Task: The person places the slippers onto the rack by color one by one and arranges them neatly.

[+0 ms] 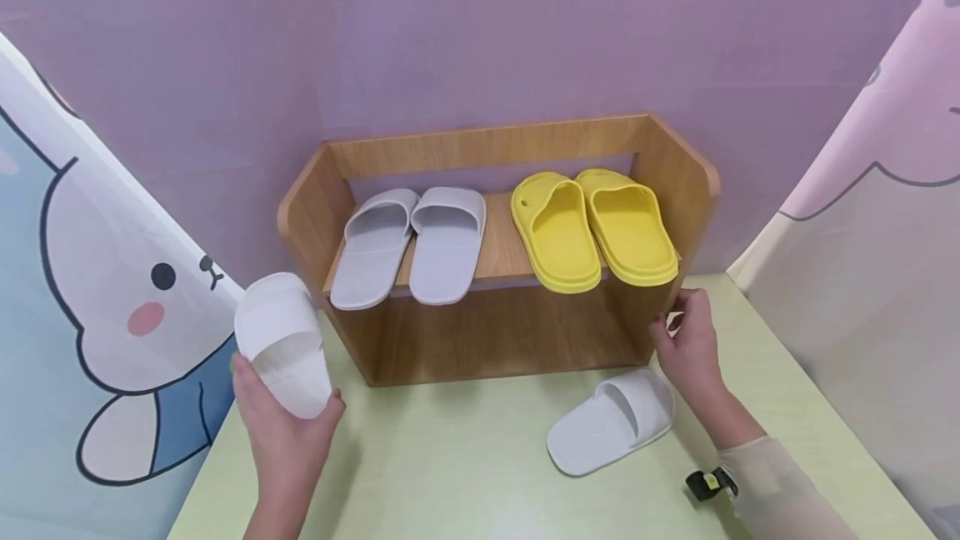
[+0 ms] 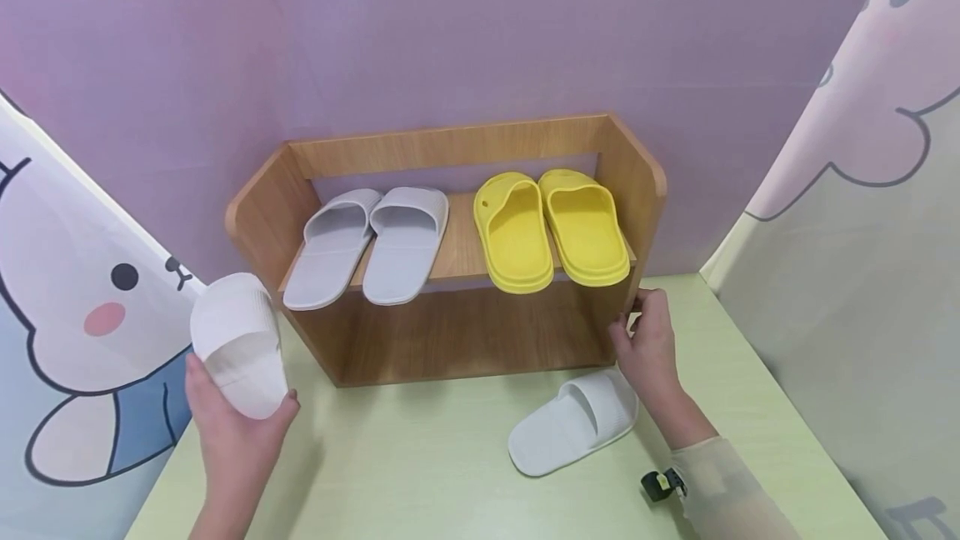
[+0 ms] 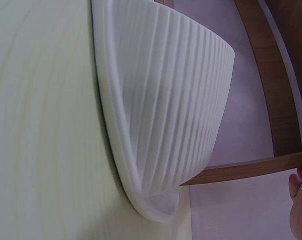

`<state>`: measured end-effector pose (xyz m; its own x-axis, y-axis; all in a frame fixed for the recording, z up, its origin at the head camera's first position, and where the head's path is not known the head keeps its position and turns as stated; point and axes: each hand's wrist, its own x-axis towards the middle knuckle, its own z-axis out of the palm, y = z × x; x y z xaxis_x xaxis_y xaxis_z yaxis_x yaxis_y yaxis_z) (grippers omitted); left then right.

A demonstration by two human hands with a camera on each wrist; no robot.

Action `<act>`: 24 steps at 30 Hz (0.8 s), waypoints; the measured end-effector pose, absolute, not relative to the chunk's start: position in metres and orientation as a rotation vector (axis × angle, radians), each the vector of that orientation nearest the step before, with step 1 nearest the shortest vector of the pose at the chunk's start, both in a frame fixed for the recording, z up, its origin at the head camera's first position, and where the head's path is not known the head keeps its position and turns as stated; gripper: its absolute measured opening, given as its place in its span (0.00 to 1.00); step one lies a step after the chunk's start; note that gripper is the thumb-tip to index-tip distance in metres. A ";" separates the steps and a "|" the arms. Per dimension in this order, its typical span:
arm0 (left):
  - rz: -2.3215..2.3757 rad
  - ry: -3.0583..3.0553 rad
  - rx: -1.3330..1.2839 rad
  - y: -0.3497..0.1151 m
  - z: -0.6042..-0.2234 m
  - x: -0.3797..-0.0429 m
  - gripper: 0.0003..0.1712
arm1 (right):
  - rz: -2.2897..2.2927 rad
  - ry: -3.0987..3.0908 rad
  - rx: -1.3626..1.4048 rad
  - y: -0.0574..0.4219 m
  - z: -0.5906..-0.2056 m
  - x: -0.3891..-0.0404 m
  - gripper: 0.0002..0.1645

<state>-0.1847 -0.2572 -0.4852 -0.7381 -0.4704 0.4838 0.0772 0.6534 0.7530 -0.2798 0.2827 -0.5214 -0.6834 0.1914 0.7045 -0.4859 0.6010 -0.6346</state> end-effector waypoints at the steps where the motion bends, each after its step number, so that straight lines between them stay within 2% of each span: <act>1: -1.044 -2.195 0.318 -0.256 -0.483 -0.185 0.86 | 1.112 -2.054 0.231 0.283 -0.522 -0.280 0.22; 7: -1.094 -2.139 0.316 -0.252 -0.472 -0.184 0.87 | 1.108 -2.057 0.230 0.283 -0.522 -0.280 0.22; 16: -1.127 -1.987 0.250 -0.246 -0.467 -0.178 0.82 | 1.100 -2.059 0.228 0.283 -0.522 -0.281 0.22; 24: -1.149 -1.985 0.243 -0.242 -0.462 -0.175 0.85 | 1.105 -2.051 0.234 0.283 -0.523 -0.281 0.22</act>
